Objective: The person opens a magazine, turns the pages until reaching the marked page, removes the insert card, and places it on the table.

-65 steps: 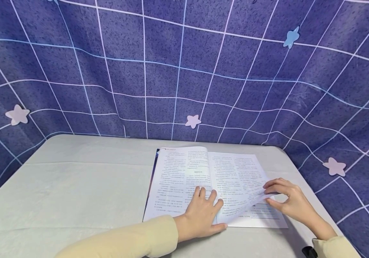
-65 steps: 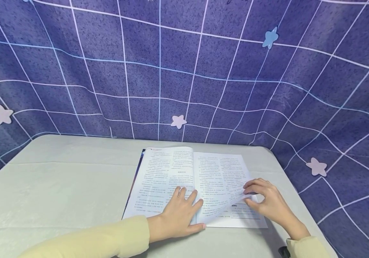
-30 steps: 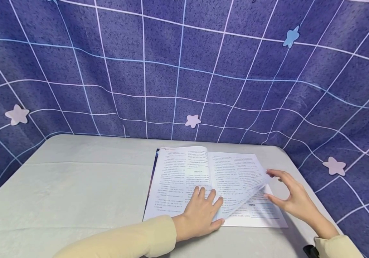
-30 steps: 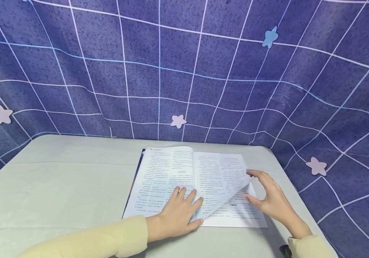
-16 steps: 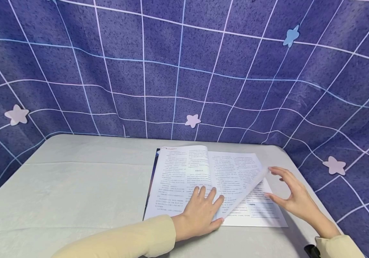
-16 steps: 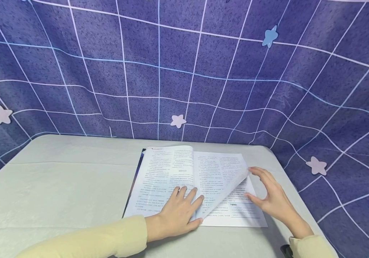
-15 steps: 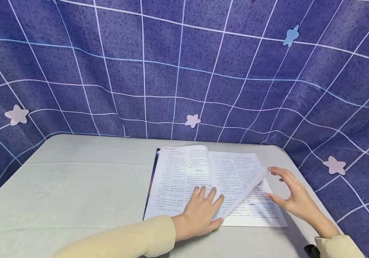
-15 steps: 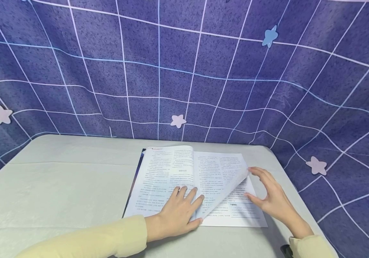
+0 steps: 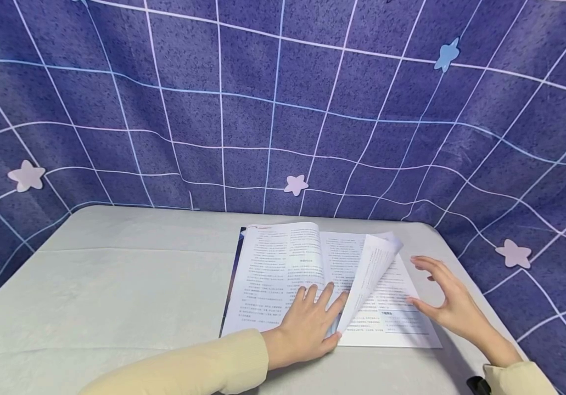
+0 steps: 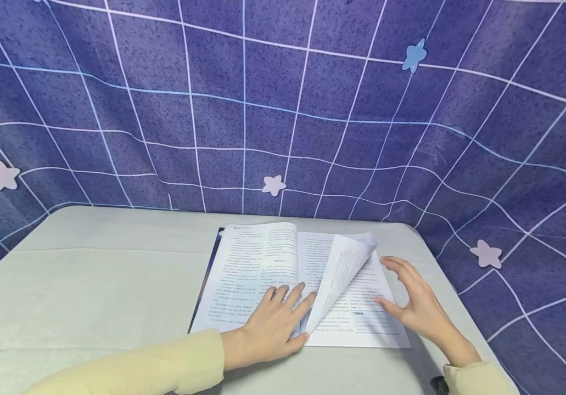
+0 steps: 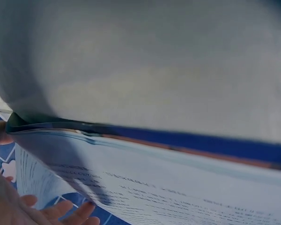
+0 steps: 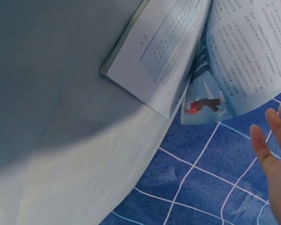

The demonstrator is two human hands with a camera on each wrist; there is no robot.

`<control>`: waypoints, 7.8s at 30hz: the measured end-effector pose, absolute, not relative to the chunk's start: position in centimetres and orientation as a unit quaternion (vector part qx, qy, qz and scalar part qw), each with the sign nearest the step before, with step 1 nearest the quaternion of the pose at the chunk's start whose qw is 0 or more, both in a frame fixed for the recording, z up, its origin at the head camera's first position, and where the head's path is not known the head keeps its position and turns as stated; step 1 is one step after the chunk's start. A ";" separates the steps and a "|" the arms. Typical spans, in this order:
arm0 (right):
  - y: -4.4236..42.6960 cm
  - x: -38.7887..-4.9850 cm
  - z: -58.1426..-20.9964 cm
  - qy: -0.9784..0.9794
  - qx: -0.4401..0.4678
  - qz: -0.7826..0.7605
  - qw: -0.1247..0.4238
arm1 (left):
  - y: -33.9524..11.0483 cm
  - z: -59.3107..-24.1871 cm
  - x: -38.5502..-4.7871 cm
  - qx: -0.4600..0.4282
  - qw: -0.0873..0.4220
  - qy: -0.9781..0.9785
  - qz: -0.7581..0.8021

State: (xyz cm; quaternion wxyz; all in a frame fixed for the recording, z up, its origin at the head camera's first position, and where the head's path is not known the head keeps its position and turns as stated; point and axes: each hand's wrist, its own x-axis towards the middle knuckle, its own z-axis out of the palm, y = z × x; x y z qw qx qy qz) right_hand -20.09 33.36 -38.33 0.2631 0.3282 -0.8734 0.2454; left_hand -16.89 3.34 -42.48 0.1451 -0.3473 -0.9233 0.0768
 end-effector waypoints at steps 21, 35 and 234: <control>32.9 -19.5 -39.9 -0.893 0.352 0.203 0.195 | 3.3 -42.6 -16.9 -0.351 0.200 -0.914 0.030; 32.9 -19.0 -40.8 -0.891 0.368 0.208 0.164 | 3.4 -42.5 -16.9 -0.366 0.202 -0.907 0.047; 32.0 -19.7 -37.6 -0.822 0.417 0.253 0.293 | 3.6 -42.4 -17.1 -0.351 0.147 -0.916 0.123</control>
